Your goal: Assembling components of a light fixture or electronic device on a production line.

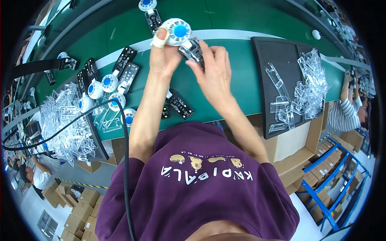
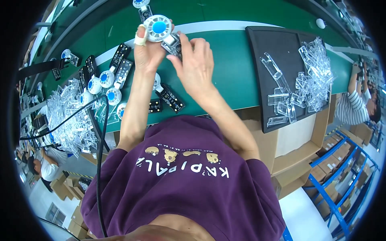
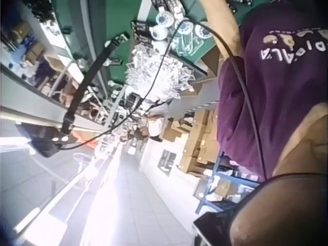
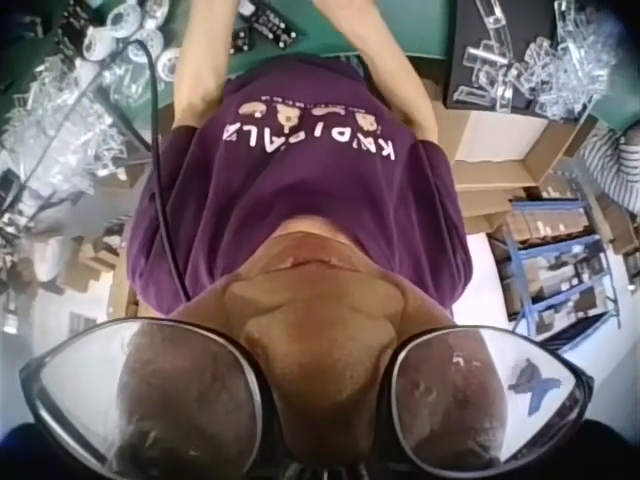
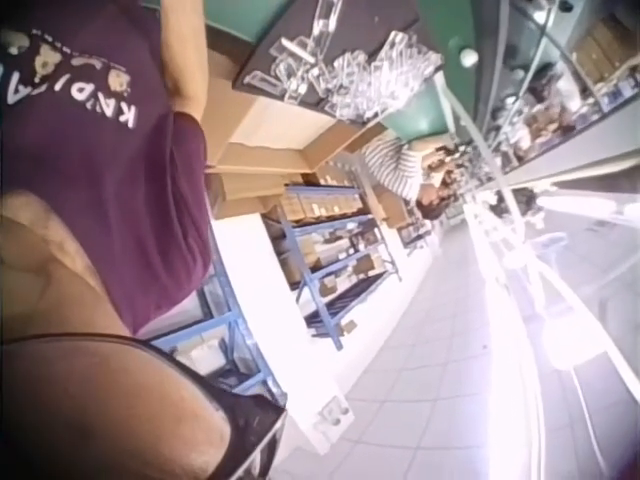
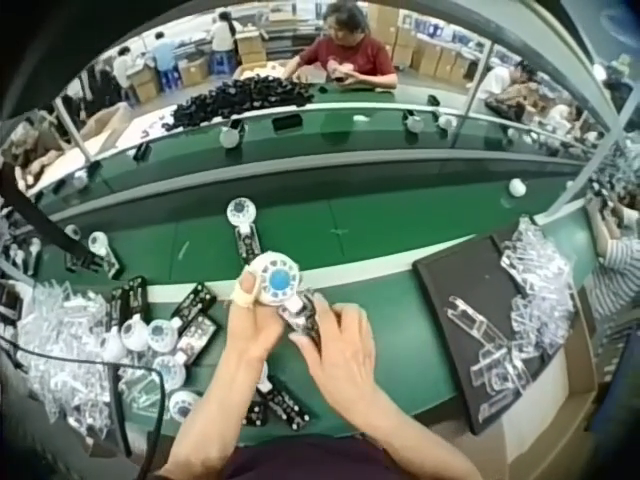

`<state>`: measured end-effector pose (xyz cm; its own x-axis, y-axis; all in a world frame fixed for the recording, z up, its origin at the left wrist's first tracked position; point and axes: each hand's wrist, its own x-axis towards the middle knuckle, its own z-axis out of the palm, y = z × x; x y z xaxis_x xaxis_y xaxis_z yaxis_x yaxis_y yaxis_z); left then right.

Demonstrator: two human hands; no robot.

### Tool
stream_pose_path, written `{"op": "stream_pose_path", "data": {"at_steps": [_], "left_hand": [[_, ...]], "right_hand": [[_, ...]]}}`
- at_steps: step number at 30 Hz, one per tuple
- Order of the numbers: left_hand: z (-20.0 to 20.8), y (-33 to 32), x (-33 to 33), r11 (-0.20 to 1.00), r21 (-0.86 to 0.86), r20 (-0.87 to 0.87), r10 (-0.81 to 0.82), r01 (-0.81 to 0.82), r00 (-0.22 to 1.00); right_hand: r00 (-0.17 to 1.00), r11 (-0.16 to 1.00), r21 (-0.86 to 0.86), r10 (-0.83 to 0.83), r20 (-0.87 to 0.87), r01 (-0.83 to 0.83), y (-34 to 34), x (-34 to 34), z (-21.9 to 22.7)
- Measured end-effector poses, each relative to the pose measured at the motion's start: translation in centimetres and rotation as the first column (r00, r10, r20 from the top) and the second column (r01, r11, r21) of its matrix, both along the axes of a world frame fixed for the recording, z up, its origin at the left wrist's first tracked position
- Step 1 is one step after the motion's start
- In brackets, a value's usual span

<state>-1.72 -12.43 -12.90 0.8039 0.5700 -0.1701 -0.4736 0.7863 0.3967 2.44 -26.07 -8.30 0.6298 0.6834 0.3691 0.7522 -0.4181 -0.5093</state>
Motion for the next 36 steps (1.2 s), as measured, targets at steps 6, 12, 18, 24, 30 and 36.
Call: {"op": "stream_pose_path", "data": {"at_steps": [6, 12, 18, 24, 30, 36], "left_hand": [[0.9, 0.6, -0.8, 0.983, 0.179, -0.005, -0.026, 0.027, 1.000], [0.7, -1.3, -1.4, 0.960, 0.274, -0.065, -0.042, 0.059, 0.997], [1.4, -3.6, -1.3, 0.946, 0.260, -0.316, -0.106, 0.193, 0.943], [4.3, -8.4, 0.1, 0.498, 0.859, -0.263, 0.223, 0.123, 0.939], [3.2, -11.0, 3.6, 0.633, 0.767, -0.206, 0.088, 0.105, 0.974], [-5.5, -0.6, 16.1, 0.683, 0.613, -0.651, 0.151, 0.397, 0.744]], "right_hand": [[0.998, 0.999, 0.010, -0.040, 0.044, 0.040, 0.3, -1.3, -2.1], [0.984, 0.996, 0.034, 0.092, -0.153, -0.088, -1.4, 0.1, -2.2], [0.978, 0.987, 0.158, 0.014, -0.208, 0.019, -1.5, 1.6, -2.1], [0.132, 0.612, 0.214, 0.178, -0.975, 0.761, -1.7, 3.6, -2.4], [0.453, 0.706, 0.306, -0.023, -0.891, 0.638, -6.1, 6.8, -3.9], [0.947, 0.923, -0.212, -0.312, 0.075, 0.321, -16.4, 15.1, -5.2]]}}
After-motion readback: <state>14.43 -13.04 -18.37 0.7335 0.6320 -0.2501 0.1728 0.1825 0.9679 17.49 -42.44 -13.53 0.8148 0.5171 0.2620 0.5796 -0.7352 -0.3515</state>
